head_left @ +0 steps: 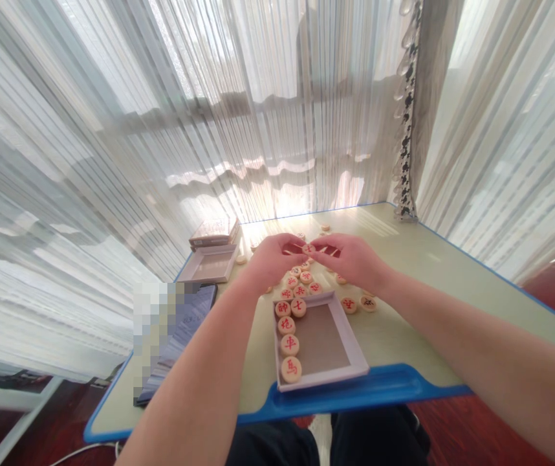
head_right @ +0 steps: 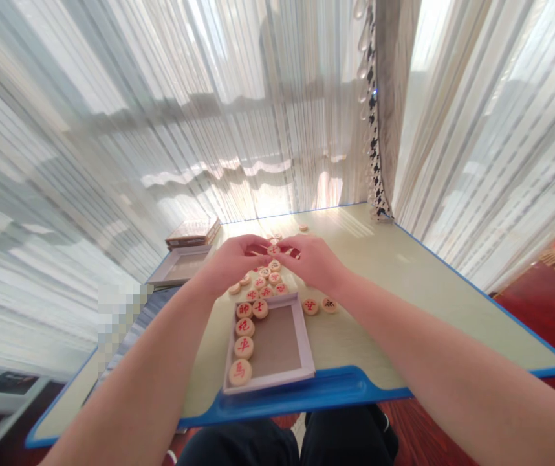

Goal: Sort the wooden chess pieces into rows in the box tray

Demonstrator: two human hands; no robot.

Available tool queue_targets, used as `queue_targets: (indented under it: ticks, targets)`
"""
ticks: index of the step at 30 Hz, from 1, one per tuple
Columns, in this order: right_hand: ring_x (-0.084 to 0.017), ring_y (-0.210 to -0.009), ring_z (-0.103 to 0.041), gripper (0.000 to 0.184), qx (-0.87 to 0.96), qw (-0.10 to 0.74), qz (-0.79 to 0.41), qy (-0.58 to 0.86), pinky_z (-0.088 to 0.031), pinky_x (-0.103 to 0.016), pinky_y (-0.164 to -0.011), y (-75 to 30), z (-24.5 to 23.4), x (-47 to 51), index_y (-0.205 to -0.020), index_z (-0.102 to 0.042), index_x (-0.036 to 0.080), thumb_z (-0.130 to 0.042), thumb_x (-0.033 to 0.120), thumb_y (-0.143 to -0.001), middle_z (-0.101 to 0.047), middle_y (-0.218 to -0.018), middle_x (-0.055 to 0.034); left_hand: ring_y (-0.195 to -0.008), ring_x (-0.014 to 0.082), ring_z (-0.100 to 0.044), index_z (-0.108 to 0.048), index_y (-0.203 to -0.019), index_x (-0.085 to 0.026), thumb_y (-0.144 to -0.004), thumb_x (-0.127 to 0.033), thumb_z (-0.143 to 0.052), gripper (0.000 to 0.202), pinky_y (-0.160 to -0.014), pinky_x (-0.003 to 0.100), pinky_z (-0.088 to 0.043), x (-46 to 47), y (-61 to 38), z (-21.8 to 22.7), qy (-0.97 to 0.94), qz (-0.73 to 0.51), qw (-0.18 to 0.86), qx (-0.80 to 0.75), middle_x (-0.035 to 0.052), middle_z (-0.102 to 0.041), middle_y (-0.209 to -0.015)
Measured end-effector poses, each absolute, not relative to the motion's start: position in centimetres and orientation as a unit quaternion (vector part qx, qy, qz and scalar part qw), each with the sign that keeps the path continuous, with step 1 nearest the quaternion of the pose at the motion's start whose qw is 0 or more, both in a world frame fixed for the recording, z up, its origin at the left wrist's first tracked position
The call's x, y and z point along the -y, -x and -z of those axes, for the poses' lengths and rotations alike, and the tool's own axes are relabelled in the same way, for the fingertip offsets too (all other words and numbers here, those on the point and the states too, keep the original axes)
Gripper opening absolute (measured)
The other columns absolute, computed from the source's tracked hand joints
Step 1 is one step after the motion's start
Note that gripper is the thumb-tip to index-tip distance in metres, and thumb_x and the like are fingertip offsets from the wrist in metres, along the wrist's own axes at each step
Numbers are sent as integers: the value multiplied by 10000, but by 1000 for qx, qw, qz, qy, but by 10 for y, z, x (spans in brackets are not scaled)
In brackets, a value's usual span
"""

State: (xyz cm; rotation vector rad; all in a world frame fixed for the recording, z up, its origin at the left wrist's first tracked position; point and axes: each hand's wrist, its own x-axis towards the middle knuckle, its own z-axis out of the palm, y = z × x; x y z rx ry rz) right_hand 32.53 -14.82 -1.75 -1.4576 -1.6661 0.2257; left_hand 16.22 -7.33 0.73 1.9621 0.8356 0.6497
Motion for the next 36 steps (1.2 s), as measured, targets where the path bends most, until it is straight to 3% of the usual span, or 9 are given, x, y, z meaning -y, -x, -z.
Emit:
queue_targets:
  ticks: [7,30,33,36]
  targets:
    - [-144,-640,-621,278,650,450,-101,604,-491,-260,-612,-325,14,150,-907,-697,177,-575,395,-784,-714,-830,-48,-750,164,-637,-649,-967,-158,-675,-325,-705,341,-696,318,-508,69,-164,-2,-786,-270,448,-329,79,-697,-877]
    - [-132,-639,-575,234,673,439,-92,588,-439,-246,-577,-330,9,151,-836,-675,189,-599,389,-739,-674,-792,-31,-778,171,-641,-665,-952,-131,-693,-270,-670,295,-716,308,-507,80,-165,-11,-818,-264,406,-311,91,-699,-856]
    - [-116,-579,-509,266,694,416,-86,582,-386,-243,-549,-335,3,156,-824,-672,178,-588,416,-737,-616,-681,-13,-766,168,-637,-689,-909,-146,-694,-267,-652,249,-708,292,-497,91,-168,-17,-837,-272,348,-323,71,-703,-832]
    - [-97,-520,-410,273,707,388,-88,585,-322,-237,-515,-338,-5,164,-808,-667,171,-588,420,-728,-467,-533,36,-728,166,-630,-711,-845,-170,-685,-252,-638,194,-678,274,-482,106,-167,-25,-859,-268,274,-339,38,-700,-752]
